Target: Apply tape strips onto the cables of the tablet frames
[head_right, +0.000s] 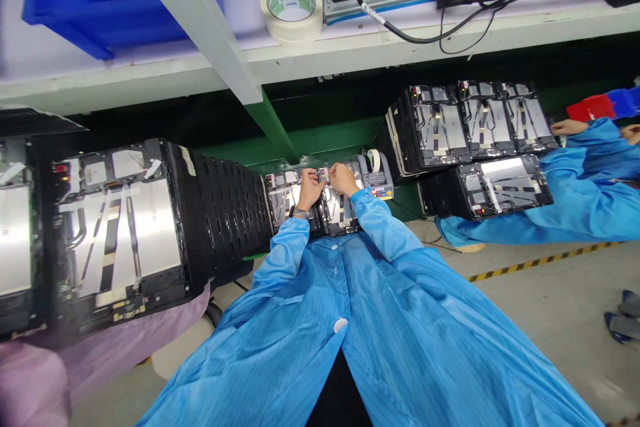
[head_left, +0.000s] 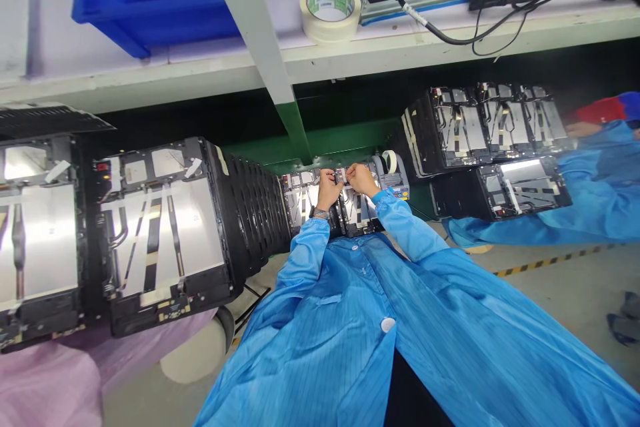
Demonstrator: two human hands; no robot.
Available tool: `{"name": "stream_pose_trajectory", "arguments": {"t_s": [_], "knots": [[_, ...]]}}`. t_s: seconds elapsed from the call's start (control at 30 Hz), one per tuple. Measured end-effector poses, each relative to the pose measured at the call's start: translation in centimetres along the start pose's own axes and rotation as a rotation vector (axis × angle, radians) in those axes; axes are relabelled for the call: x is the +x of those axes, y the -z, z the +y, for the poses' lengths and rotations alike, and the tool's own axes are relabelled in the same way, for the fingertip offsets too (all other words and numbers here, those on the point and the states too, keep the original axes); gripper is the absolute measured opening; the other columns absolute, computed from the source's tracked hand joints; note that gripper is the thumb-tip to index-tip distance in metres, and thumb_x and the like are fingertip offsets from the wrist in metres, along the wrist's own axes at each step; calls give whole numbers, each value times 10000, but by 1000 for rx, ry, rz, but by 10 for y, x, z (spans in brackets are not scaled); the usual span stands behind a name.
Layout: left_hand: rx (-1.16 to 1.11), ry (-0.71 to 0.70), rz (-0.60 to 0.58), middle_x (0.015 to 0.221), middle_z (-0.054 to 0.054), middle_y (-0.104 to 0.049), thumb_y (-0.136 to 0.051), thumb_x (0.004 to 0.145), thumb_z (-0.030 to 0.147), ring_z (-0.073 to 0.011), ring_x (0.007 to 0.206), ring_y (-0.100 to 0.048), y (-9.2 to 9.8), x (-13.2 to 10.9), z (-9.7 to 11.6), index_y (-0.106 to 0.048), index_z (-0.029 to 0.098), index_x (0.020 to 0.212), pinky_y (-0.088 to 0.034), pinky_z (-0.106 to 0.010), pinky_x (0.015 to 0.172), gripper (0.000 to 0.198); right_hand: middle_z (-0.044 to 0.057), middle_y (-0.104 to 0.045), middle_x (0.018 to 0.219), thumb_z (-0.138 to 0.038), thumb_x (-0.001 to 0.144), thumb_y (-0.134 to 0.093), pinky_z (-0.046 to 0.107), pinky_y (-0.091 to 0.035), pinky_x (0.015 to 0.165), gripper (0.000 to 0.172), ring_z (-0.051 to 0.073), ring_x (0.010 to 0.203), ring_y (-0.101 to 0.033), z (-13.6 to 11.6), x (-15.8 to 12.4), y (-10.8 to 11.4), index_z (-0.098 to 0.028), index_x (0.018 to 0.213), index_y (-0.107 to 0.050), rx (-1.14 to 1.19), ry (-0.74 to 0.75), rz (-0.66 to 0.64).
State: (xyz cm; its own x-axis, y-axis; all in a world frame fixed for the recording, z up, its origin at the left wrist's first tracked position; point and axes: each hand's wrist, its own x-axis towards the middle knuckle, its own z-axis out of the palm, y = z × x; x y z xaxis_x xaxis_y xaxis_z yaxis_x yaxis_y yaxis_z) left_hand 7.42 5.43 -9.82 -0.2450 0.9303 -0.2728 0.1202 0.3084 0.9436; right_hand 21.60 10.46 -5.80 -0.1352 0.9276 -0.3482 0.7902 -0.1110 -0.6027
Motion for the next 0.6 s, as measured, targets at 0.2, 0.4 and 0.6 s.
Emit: {"name": "stream_pose_trajectory", "arguments": {"t_s": [0.2, 0.4, 0.6], "knots": [[3, -7, 2, 919, 40, -498, -796, 766, 59, -82, 641, -481, -1, 1, -2, -455, 236, 1078, -452, -273, 708, 495, 67, -781, 939, -180, 881, -668, 284, -510, 807, 82, 216, 885, -708, -8, 1, -5, -199, 900, -745, -10, -52, 27], [-9, -8, 2, 935, 37, -503, -788, 780, 55, -83, 650, -490, -1, 0, -3, -459, 238, 1091, -458, -276, 725, 488, 57, -770, 932, -148, 931, -593, 272, -457, 775, 158, 202, 845, -671, -4, -4, -1, -197, 985, -734, -69, 72, -6], [7, -20, 4, 953, 30, -516, -773, 793, 56, -93, 680, -509, -1, 1, -7, -460, 239, 1102, -465, -282, 745, 476, 42, -747, 891, -170, 967, -544, 276, -410, 755, 189, 208, 850, -644, 6, -7, 2, -192, 1062, -706, -91, 191, -37]]}}
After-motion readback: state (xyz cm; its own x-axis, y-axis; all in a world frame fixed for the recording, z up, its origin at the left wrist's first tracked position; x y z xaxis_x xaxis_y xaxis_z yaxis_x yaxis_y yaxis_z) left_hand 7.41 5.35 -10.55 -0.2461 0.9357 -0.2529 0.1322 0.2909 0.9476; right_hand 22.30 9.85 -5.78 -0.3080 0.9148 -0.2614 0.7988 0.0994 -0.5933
